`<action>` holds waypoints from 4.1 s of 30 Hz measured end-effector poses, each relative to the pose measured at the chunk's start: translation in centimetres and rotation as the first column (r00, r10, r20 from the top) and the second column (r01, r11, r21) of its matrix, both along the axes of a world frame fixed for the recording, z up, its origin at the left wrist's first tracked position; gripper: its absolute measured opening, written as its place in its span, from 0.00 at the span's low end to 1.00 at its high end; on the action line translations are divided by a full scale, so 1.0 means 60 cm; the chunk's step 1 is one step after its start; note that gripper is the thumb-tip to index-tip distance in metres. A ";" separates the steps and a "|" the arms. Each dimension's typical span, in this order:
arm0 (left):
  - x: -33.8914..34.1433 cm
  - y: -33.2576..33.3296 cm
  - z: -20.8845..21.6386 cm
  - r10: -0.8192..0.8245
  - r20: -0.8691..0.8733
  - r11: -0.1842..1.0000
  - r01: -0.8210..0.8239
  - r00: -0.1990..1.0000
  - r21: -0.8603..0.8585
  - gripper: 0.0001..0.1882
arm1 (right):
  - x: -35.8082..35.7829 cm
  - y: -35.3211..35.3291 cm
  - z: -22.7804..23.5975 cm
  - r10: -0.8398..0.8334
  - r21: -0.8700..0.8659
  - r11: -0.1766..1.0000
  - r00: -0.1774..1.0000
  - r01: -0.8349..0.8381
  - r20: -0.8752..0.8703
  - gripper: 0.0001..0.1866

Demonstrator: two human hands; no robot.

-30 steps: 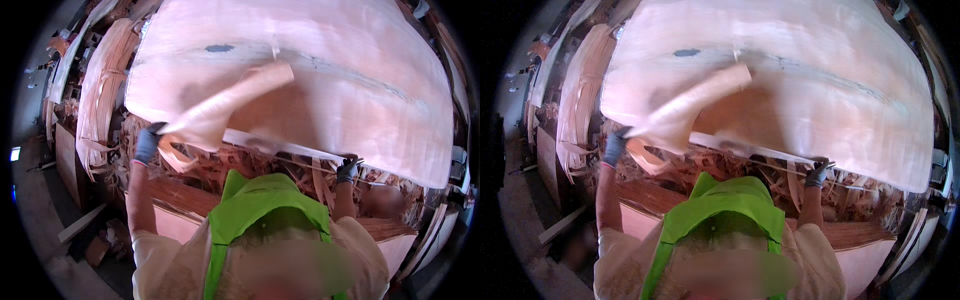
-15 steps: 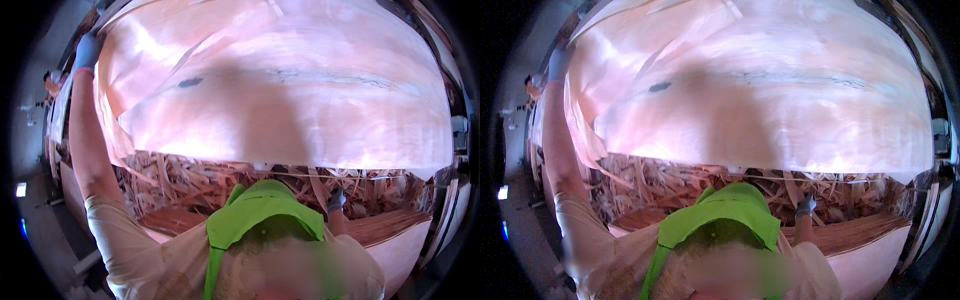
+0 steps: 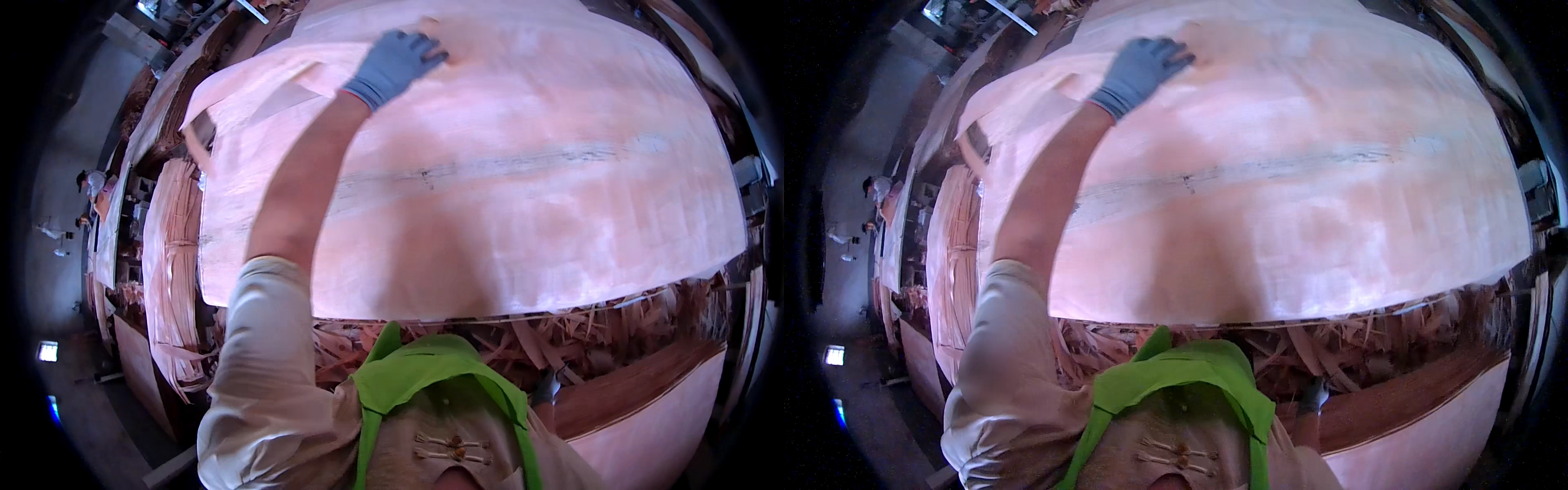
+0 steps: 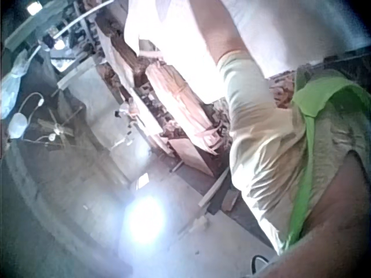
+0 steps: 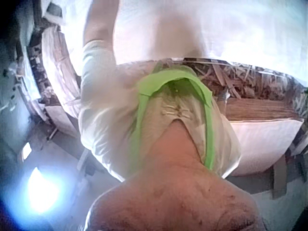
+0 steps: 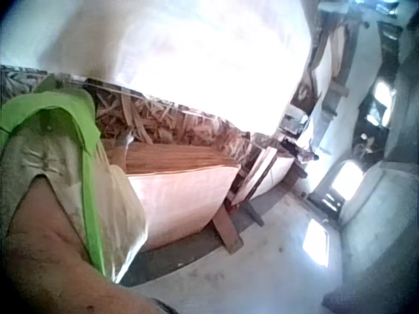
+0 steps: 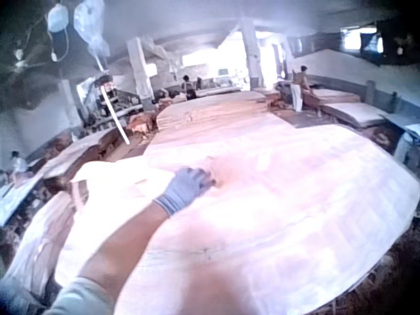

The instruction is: The person uses a small tool to trim and patch imperfections in thin wood sheets, applying adhesive tape to secure the repairs. The person moves and stacks the large wood sheets throughout a factory workspace filled with wood shavings.

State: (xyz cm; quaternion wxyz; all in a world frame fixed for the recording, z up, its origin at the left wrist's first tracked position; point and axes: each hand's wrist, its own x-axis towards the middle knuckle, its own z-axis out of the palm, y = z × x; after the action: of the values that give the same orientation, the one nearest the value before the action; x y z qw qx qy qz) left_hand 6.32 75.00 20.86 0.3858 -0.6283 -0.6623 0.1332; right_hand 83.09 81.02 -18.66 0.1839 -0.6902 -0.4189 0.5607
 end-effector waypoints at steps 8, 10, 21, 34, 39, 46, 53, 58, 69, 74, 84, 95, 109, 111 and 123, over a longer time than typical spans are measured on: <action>-0.052 -0.011 -0.144 0.674 0.183 0.724 -0.689 0.715 0.024 0.28 | -0.004 -0.032 0.079 0.658 -0.070 0.370 0.208 -0.926 0.724 0.14; -0.029 -0.049 -0.181 0.583 0.303 0.747 -0.644 0.754 0.164 0.31 | -0.048 -0.018 0.078 0.703 -0.102 0.250 0.108 -0.963 0.703 0.14; 0.696 -0.511 -0.390 0.185 0.978 0.912 -0.388 0.101 -0.133 0.29 | -0.376 -0.136 0.128 0.832 -0.077 -0.508 -0.512 -0.858 0.214 0.15; 1.155 -0.642 -0.842 0.022 0.612 0.048 -0.611 -0.790 -0.790 0.19 | -0.485 -0.420 -0.325 0.150 -0.373 -0.884 -0.927 -0.281 0.344 0.15; 1.145 -0.651 -0.851 -0.282 0.610 0.018 -0.640 -0.740 -0.768 0.21 | -0.453 -0.456 -0.606 0.297 -0.312 -0.861 -0.896 -0.401 0.330 0.16; 1.178 -0.645 -0.870 -0.269 0.566 0.038 -0.595 -0.780 -0.803 0.22 | -0.447 -0.504 -0.782 0.250 -0.419 -0.843 -0.936 -0.336 0.246 0.15; 1.184 -0.652 -0.871 -0.194 0.582 0.103 -0.607 -0.789 -0.788 0.22 | -0.430 -0.487 -0.873 0.217 -0.362 -0.893 -0.961 -0.266 0.169 0.17; 1.179 -0.632 -0.869 -0.204 0.628 0.117 -0.656 -0.751 -0.746 0.22 | -0.448 -0.544 -0.729 0.131 -0.339 -0.909 -0.938 -0.243 0.321 0.16; 1.143 -0.649 -0.874 0.114 0.720 0.185 -0.697 -0.685 -0.693 0.15 | -0.381 -0.462 -0.220 0.458 0.118 -0.886 -0.803 -0.449 0.381 0.22; 1.102 -0.709 -0.841 -0.012 0.784 0.181 -0.772 -0.621 -0.609 0.17 | -0.330 -0.448 -0.023 0.564 0.296 -0.825 -0.721 -0.481 0.402 0.22; 0.942 -0.832 -0.625 -0.954 0.043 0.281 -0.934 -0.298 -0.222 0.13 | -0.268 -0.391 0.178 0.629 0.262 -0.771 -0.632 -0.580 0.452 0.12; 0.834 -0.817 -0.270 -0.057 0.994 0.721 -0.685 0.092 0.105 0.18 | -0.345 -0.310 0.458 0.489 0.210 -0.839 -0.526 -0.502 0.696 0.12; 0.538 -0.727 -0.310 0.593 0.707 0.698 -0.683 0.384 -0.214 0.29 | -0.648 -0.155 0.426 0.381 0.337 -0.870 -0.058 -0.360 0.923 0.09; 0.490 -0.698 -0.279 0.500 0.663 0.754 -0.656 0.557 -0.017 0.23 | -0.674 -0.134 0.459 0.557 0.593 -0.726 0.208 -0.347 0.804 0.10; 0.097 -0.465 -0.086 0.605 0.404 0.737 -0.675 0.686 0.041 0.18 | -0.845 -0.001 0.238 0.672 0.567 -0.383 0.202 -0.729 0.713 0.24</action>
State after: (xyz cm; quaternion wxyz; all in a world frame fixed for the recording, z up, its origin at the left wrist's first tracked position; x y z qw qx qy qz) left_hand 12.14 47.12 15.68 0.2419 -0.3303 -0.9089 0.0785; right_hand 32.38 80.95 -4.40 0.1109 -0.0337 -0.9764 0.1820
